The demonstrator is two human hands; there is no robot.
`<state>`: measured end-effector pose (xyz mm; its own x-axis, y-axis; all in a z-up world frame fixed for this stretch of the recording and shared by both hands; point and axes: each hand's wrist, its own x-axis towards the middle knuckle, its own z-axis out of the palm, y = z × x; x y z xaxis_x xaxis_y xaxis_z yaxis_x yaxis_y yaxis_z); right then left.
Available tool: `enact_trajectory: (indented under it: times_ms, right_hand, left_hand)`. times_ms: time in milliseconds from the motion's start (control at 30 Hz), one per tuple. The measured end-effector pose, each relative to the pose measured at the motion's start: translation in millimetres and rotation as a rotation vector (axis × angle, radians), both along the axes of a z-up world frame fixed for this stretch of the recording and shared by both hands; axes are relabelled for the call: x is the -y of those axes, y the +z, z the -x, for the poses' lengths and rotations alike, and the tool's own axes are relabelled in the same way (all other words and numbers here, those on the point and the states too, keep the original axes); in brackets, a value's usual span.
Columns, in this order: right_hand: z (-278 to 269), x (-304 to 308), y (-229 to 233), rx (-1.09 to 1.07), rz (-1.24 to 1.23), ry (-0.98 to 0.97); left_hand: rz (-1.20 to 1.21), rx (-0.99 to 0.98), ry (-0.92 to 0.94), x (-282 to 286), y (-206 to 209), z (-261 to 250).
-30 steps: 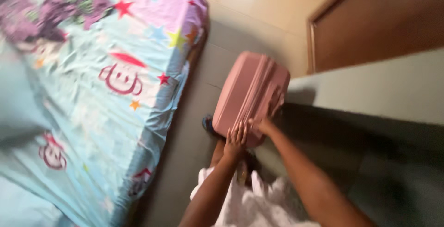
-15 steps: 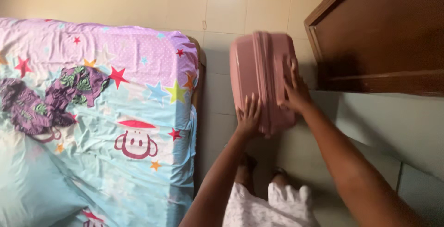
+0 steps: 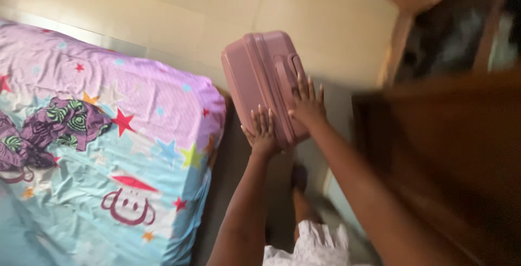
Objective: The person moves a pink suitcase from the floor to a wooden cabinet, opens it, and removes a red garment. The person then folds the garment and places it into a closet.
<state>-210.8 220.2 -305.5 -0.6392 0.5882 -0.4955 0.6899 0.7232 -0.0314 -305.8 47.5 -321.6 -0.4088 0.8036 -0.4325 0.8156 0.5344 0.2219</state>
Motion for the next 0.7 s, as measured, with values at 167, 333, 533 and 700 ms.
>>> enact_trajectory:
  times_ms: [167,333,533,700]
  right_hand:
    - [52.2,-60.4,-11.1,-0.133,0.068,0.060]
    - [138.6,-132.0,-17.0,-0.068,0.108,0.139]
    - [236.9,-208.5,-29.5,-0.122,0.142,0.213]
    - [334.3,-263.6,-28.8,-0.216,0.135,0.262]
  left_hand:
    - [0.020,-0.051,0.112,-71.8,-1.0,68.7]
    - [-0.027,-0.020,0.229,-124.3,3.2,139.2]
    - [-0.111,-0.077,0.338,-187.1,6.2,220.8]
    - [-0.117,-0.176,0.391,-238.9,6.5,303.2]
